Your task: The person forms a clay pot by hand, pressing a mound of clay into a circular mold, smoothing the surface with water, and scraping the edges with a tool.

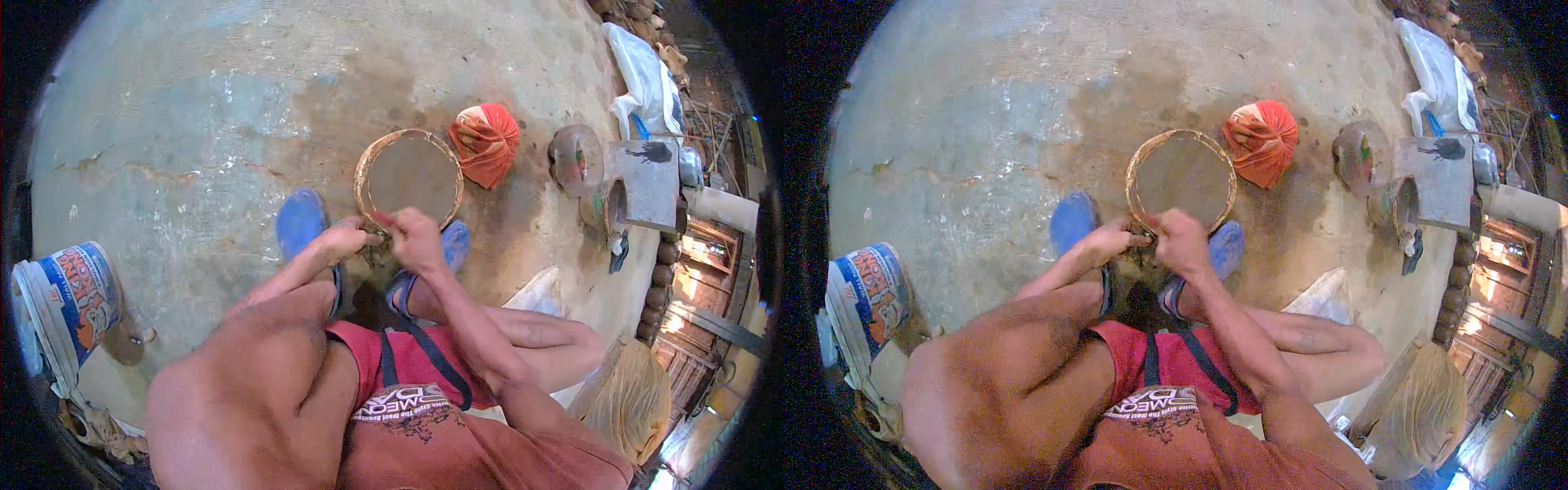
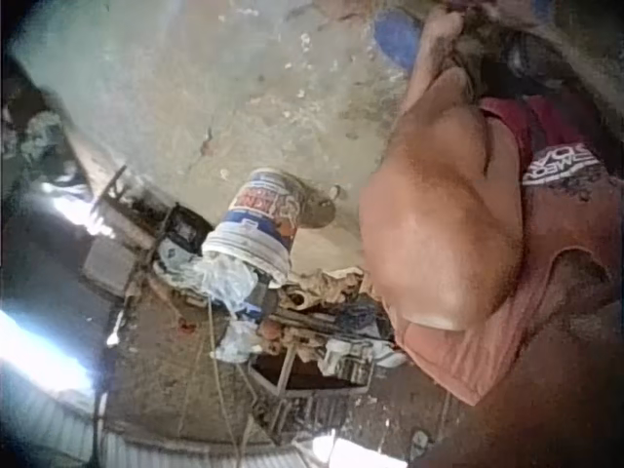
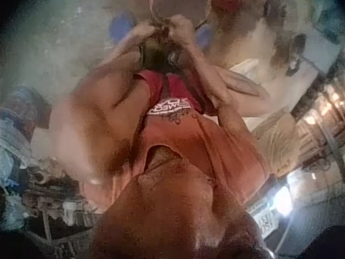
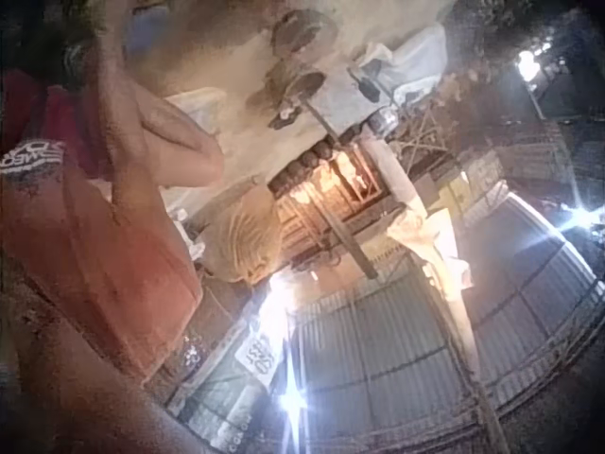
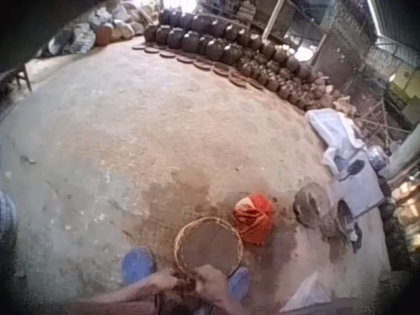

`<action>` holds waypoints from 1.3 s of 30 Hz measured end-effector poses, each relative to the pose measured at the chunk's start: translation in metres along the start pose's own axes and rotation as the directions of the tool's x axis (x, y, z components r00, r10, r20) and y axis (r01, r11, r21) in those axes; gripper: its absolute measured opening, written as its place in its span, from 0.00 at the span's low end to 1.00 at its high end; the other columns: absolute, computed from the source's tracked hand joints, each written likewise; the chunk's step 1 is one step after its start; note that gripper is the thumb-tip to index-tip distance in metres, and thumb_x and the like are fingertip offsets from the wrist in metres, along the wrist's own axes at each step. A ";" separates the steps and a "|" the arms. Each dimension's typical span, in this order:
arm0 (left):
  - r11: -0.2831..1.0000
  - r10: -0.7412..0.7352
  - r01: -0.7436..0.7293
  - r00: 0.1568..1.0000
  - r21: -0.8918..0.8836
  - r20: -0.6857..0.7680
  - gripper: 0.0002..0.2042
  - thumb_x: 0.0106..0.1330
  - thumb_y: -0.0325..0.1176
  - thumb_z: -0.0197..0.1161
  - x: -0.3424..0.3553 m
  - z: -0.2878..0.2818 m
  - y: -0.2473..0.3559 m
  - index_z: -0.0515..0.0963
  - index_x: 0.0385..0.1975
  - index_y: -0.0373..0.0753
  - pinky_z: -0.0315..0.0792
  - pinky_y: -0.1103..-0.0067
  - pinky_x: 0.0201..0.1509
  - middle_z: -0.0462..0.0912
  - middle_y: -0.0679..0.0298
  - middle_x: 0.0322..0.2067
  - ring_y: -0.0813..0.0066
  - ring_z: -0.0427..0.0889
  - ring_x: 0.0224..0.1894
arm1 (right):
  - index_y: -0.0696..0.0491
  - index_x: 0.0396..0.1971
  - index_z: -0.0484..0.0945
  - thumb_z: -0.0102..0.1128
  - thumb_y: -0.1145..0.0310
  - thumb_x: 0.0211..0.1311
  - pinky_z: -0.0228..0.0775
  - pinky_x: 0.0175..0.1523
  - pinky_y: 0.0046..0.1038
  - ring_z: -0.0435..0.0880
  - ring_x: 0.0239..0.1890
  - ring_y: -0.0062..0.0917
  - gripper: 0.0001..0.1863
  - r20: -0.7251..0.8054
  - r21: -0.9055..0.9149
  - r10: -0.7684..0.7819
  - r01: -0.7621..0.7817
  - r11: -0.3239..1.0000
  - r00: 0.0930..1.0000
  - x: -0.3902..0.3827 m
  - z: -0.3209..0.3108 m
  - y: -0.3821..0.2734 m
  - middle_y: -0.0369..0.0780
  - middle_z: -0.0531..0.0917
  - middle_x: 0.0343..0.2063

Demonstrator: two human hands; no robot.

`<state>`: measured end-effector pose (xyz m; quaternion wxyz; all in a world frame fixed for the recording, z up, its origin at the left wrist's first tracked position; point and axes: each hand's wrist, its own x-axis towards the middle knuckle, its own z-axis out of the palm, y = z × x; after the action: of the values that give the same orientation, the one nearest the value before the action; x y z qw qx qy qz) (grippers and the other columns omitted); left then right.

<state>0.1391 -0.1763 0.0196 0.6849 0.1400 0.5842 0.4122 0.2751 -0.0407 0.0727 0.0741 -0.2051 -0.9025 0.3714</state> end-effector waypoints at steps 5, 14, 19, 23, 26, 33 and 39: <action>0.998 0.010 -0.007 0.999 -0.067 0.035 0.18 0.67 0.33 0.68 0.018 -0.011 -0.029 0.83 0.54 0.34 0.78 0.71 0.41 0.89 0.63 0.42 0.73 0.83 0.37 | 0.59 0.34 0.86 0.61 0.75 0.59 0.77 0.45 0.47 0.85 0.38 0.50 0.07 -0.336 -0.342 0.110 -0.230 0.911 0.935 0.074 -0.055 0.050 0.52 0.85 0.33; 0.999 -0.021 0.022 1.000 -0.037 0.015 0.22 0.66 0.38 0.72 0.025 -0.003 -0.029 0.83 0.57 0.35 0.80 0.69 0.50 0.87 0.59 0.50 0.68 0.85 0.47 | 0.54 0.45 0.85 0.60 0.75 0.54 0.76 0.50 0.45 0.82 0.46 0.43 0.17 -0.239 -0.522 -0.037 -0.096 0.848 0.970 0.113 0.018 0.039 0.43 0.84 0.42; 0.986 -0.011 -0.017 0.986 0.164 0.167 0.18 0.71 0.36 0.69 0.011 -0.011 -0.028 0.82 0.57 0.36 0.80 0.70 0.53 0.89 0.61 0.47 0.71 0.85 0.46 | 0.49 0.49 0.86 0.63 0.76 0.47 0.75 0.53 0.40 0.80 0.51 0.35 0.25 0.188 -0.396 -0.363 0.409 0.823 0.913 0.060 0.018 0.019 0.36 0.84 0.45; 0.995 0.041 -0.088 0.806 0.051 0.591 0.20 0.72 0.38 0.69 -0.011 -0.008 -0.009 0.81 0.58 0.35 0.80 0.72 0.56 0.89 0.61 0.49 0.73 0.85 0.50 | 0.45 0.51 0.84 0.67 0.68 0.48 0.70 0.59 0.39 0.77 0.55 0.32 0.24 0.427 -0.357 -0.442 0.597 0.719 0.788 0.026 -0.025 0.039 0.34 0.82 0.48; 0.990 0.125 -0.140 0.760 -0.026 0.638 0.20 0.73 0.38 0.68 -0.005 -0.013 -0.012 0.80 0.58 0.32 0.80 0.71 0.57 0.88 0.59 0.52 0.70 0.85 0.52 | 0.47 0.48 0.86 0.67 0.72 0.46 0.70 0.60 0.40 0.76 0.58 0.33 0.24 0.582 -0.297 -0.459 0.701 0.649 0.671 0.017 -0.066 0.058 0.34 0.82 0.51; 0.989 0.114 -0.018 0.709 -0.144 0.696 0.20 0.73 0.36 0.67 -0.006 -0.018 -0.016 0.78 0.58 0.29 0.86 0.66 0.51 0.86 0.55 0.51 0.64 0.88 0.49 | 0.46 0.44 0.84 0.63 0.63 0.52 0.72 0.60 0.40 0.78 0.55 0.33 0.17 0.469 -0.401 -0.608 0.768 0.500 0.640 0.082 -0.089 0.065 0.35 0.81 0.46; 0.990 0.121 -0.026 0.675 -0.140 0.728 0.21 0.73 0.36 0.67 -0.008 -0.015 -0.010 0.77 0.59 0.29 0.85 0.68 0.50 0.86 0.55 0.51 0.64 0.88 0.50 | 0.48 0.46 0.84 0.63 0.64 0.53 0.73 0.62 0.41 0.79 0.56 0.34 0.18 0.429 -0.260 -0.685 0.807 0.531 0.589 0.077 -0.026 0.051 0.37 0.81 0.47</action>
<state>0.1292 -0.1922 0.0140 0.8516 0.2763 0.2286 0.3824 0.2284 0.0412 0.0538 0.0540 0.2477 -0.9600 0.1188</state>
